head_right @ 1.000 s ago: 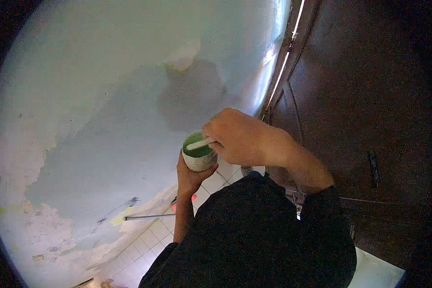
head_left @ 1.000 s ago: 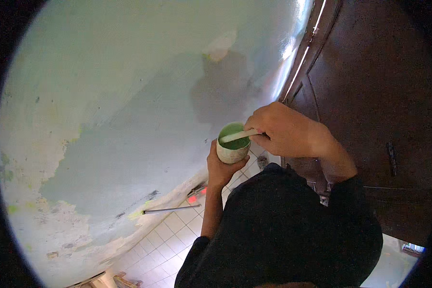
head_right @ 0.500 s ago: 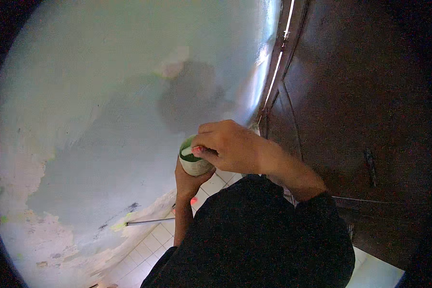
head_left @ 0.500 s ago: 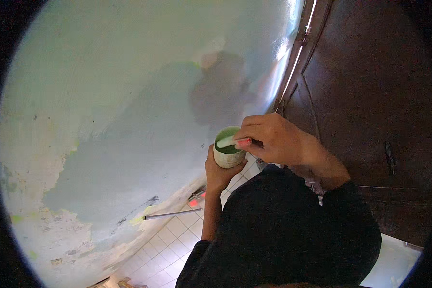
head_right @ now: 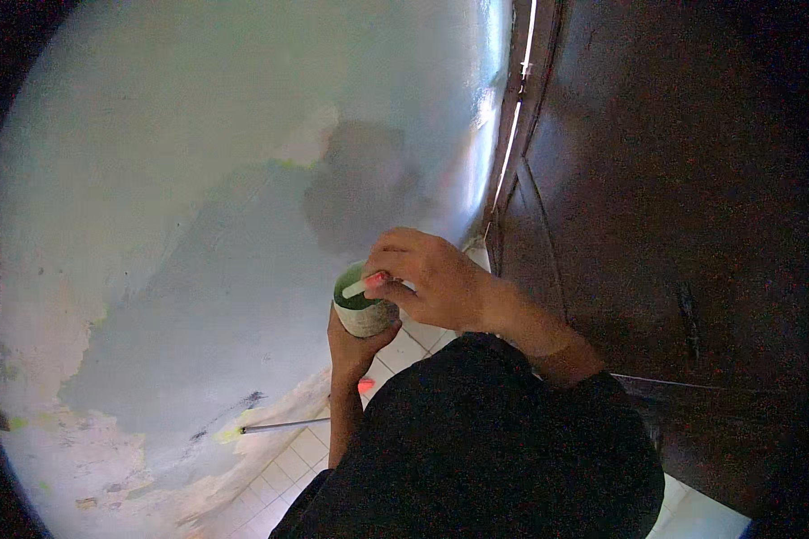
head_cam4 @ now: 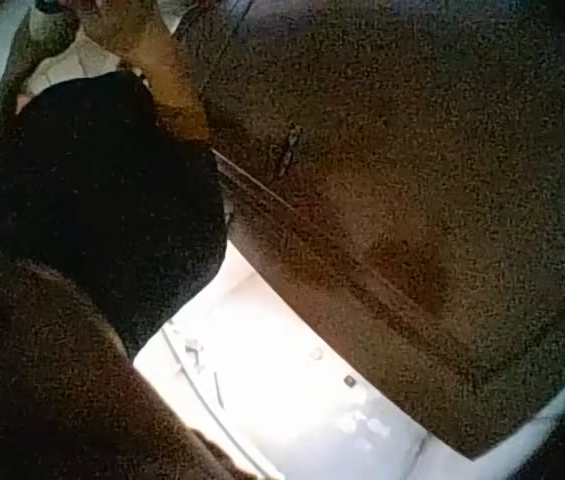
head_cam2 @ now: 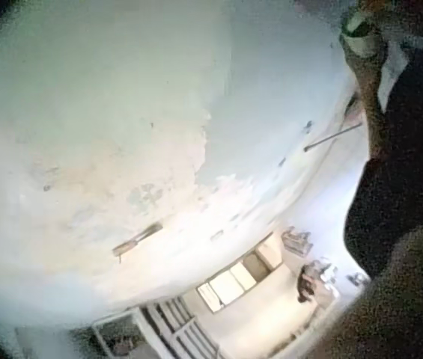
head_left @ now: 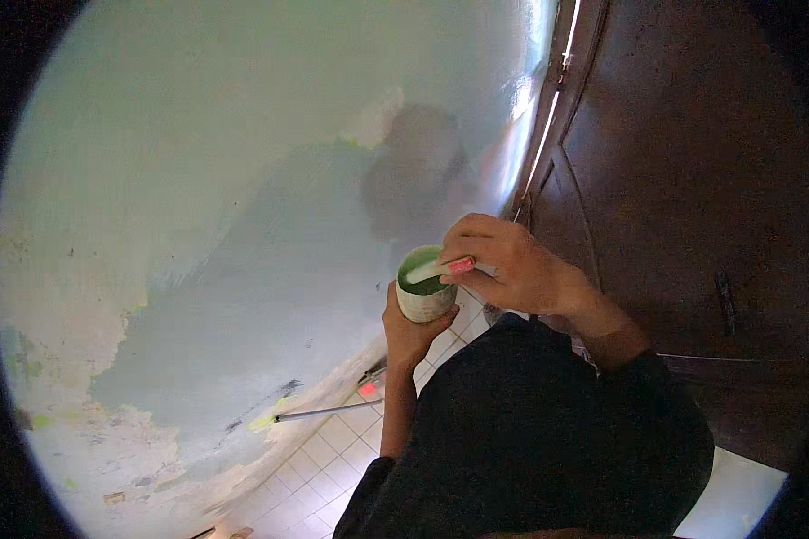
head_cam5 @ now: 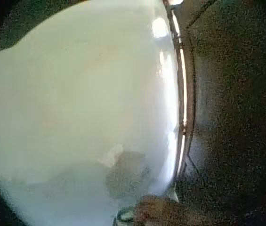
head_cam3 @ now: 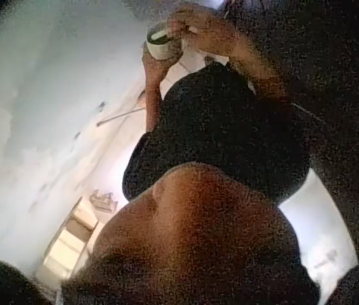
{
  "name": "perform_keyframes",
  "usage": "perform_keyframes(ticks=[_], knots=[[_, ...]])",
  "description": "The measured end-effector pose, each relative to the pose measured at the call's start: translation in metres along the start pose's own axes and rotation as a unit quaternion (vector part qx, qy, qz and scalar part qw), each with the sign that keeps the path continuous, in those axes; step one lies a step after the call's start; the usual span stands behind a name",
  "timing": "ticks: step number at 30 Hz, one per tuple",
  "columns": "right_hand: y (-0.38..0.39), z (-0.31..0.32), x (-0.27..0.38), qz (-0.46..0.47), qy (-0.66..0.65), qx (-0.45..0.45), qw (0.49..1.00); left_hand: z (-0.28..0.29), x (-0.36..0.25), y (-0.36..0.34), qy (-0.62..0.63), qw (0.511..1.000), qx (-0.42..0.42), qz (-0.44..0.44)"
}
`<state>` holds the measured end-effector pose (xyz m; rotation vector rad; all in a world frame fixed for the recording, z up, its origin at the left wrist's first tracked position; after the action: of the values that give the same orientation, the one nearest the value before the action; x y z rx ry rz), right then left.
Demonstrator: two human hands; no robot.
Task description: The person paints a ceiling using a brush, dipping it into a container of green paint and applying it to various sections of the surface.
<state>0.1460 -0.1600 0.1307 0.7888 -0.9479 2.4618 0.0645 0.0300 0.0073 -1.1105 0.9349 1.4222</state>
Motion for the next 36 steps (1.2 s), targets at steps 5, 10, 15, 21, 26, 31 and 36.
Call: perform_keyframes(ticks=[5,10,15,21,26,31,36], knots=[[0.004,-0.001,-0.013,0.003,-0.027,-0.015,1.0,-0.006,0.005,-0.006,0.009,1.0,0.005,0.004],[0.004,0.008,-0.028,-0.085,-0.074,-0.02,0.994,-0.012,-0.008,-0.012,-0.034,0.999,-0.016,0.01],[0.003,0.013,-0.061,-0.109,-0.167,-0.074,0.977,-0.018,-0.017,-0.019,-0.03,1.0,-0.005,-0.007],[-0.011,0.012,-0.072,-0.095,-0.248,-0.094,0.96,-0.02,-0.02,-0.025,-0.015,0.999,0.031,0.011],[-0.023,0.007,-0.095,-0.134,-0.264,-0.136,0.945,-0.02,-0.01,-0.026,-0.004,1.0,0.009,0.001],[-0.025,-0.008,-0.125,-0.279,-0.451,-0.21,0.821,-0.019,-0.016,-0.022,0.011,0.999,-0.032,-0.003],[-0.012,-0.024,-0.148,-0.228,-0.639,-0.146,0.719,-0.017,-0.007,-0.017,-0.011,0.998,-0.056,0.003]])
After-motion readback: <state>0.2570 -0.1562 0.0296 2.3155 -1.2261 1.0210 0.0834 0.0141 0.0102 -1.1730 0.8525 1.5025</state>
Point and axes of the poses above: each hand's wrist, its own y-axis away from the middle knuckle, its own z-axis out of the back of the hand, x = y × z, the point moved 1 cm from there along -y, towards the middle knuckle, and after that the axes turned 5 degrees about x, right-handed, at the moved point
